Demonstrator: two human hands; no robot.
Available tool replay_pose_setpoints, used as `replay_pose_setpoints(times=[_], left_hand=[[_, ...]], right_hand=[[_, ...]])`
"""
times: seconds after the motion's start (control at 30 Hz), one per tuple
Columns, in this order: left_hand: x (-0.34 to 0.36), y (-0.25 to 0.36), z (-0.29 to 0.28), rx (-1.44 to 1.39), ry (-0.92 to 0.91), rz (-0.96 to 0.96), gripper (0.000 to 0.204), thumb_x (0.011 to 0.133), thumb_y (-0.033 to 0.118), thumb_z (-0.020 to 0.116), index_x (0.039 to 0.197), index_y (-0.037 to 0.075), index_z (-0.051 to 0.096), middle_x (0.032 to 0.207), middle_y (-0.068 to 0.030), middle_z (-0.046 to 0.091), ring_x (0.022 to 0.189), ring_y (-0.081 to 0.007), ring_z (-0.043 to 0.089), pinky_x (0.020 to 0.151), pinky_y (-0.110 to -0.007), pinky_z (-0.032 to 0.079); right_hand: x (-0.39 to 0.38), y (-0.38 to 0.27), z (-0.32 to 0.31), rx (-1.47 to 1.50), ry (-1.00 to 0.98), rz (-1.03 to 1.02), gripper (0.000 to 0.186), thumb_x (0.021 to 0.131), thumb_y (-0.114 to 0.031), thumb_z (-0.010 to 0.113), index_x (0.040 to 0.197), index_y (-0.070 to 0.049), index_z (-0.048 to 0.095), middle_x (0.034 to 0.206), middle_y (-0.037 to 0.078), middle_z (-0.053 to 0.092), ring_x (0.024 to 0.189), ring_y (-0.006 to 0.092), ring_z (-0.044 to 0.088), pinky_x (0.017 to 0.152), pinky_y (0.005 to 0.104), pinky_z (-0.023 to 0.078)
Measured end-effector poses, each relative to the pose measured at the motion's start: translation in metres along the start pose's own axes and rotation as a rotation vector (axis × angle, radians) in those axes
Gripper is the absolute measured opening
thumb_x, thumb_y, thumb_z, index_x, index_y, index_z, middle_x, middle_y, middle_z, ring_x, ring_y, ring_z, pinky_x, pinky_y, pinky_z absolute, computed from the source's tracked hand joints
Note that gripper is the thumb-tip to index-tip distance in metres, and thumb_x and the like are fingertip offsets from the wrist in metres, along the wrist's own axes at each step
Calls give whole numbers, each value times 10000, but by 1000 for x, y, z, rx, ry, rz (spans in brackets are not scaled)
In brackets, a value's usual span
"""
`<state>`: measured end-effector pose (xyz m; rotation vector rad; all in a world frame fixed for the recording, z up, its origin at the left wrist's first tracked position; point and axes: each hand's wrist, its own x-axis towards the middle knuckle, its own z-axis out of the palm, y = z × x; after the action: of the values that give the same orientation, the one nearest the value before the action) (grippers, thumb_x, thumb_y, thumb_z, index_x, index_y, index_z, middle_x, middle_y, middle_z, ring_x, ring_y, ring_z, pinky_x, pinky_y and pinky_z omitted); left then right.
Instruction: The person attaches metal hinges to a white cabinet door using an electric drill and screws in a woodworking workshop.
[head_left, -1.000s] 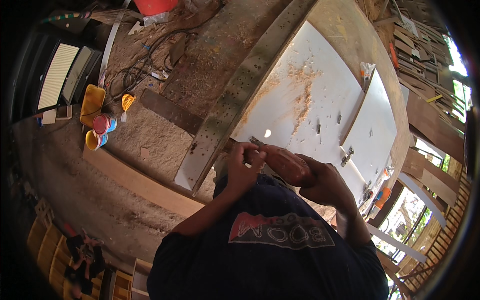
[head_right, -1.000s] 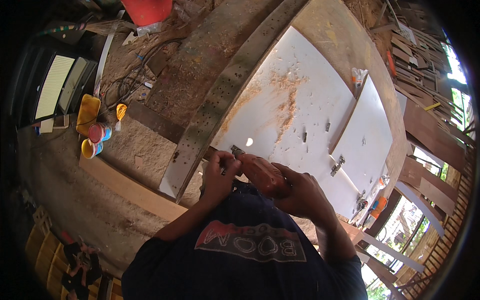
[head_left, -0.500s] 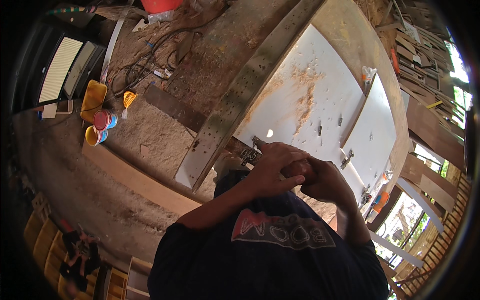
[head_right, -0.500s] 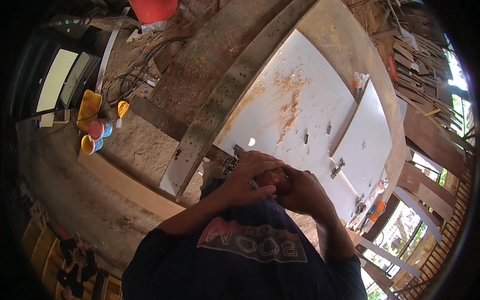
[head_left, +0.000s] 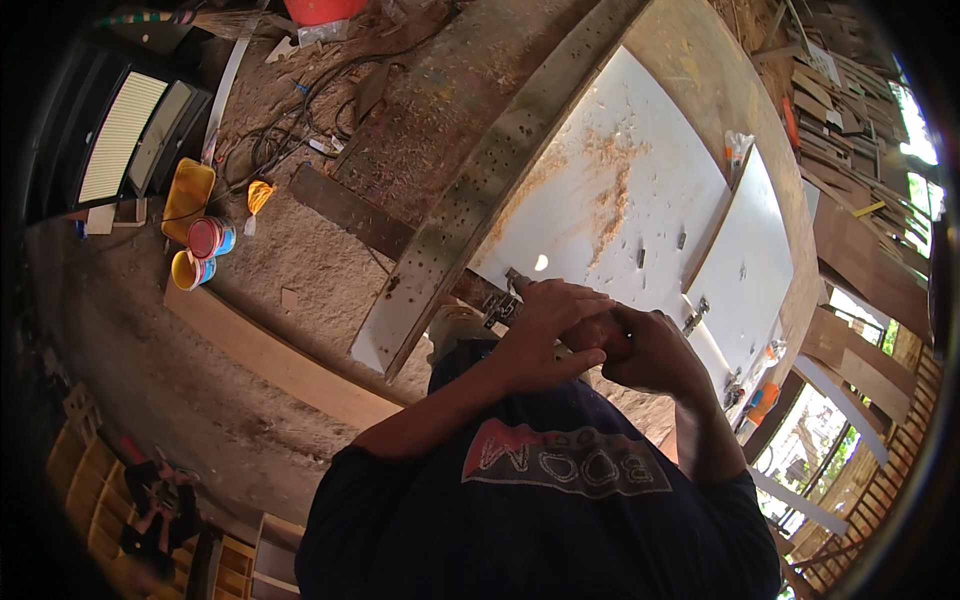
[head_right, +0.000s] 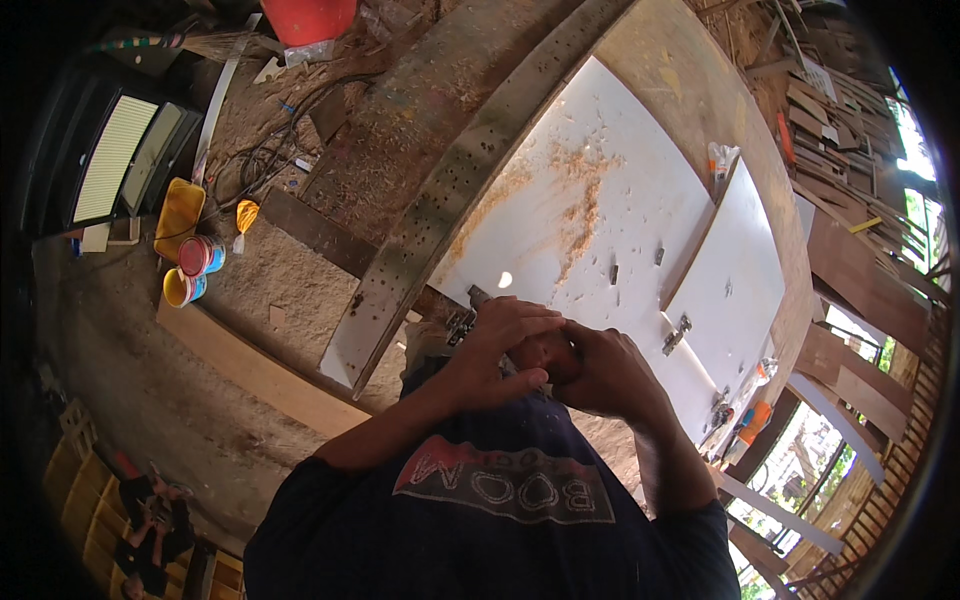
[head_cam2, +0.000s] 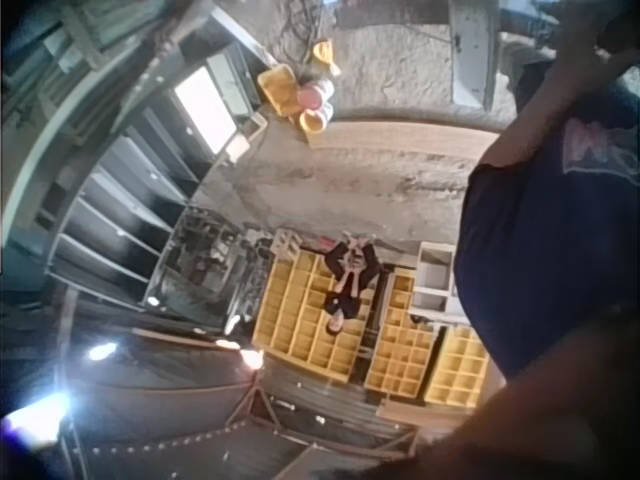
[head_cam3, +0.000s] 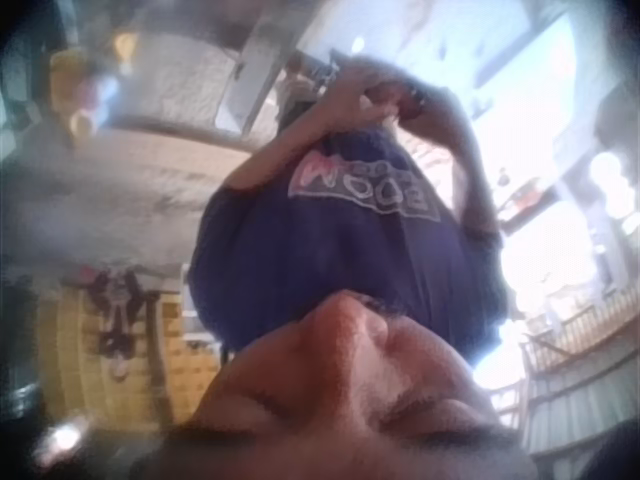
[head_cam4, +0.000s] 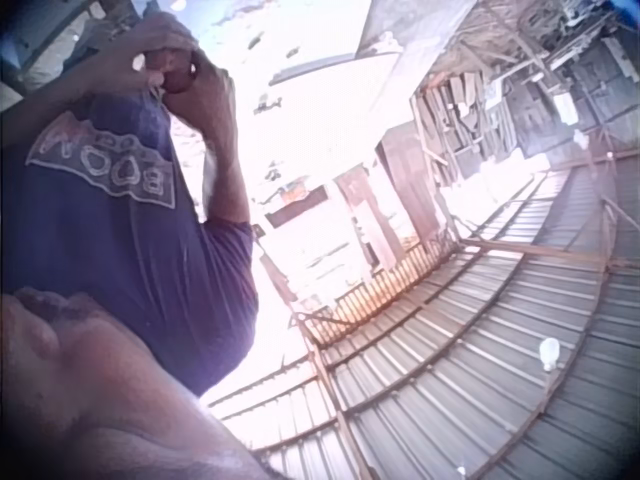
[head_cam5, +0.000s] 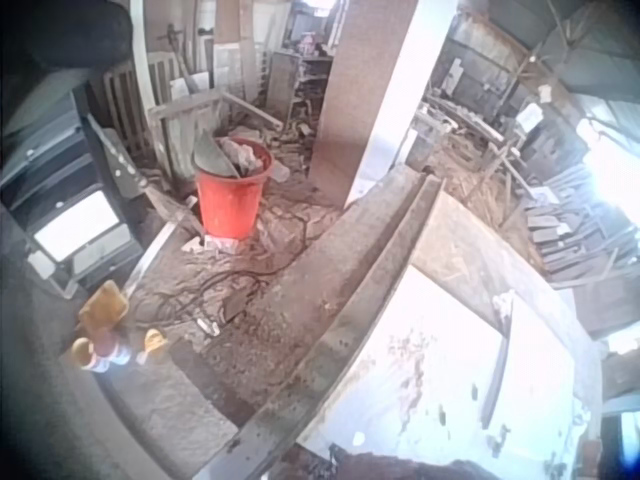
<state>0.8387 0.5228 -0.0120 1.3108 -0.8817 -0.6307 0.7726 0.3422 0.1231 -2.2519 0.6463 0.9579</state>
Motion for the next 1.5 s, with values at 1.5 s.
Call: replay_pose_setpoints(times=[1.5], left_hand=[[-98, -143, 55, 1105, 556, -170, 295, 868, 273, 874, 885, 18, 729, 904, -146, 709, 866, -351, 666, 782, -467, 528]], right_hand=[[-310, 369, 259, 1020, 714, 223, 646, 704, -71, 724, 1343, 11, 678, 1074, 138, 770, 1011, 157, 698, 906, 331, 553]])
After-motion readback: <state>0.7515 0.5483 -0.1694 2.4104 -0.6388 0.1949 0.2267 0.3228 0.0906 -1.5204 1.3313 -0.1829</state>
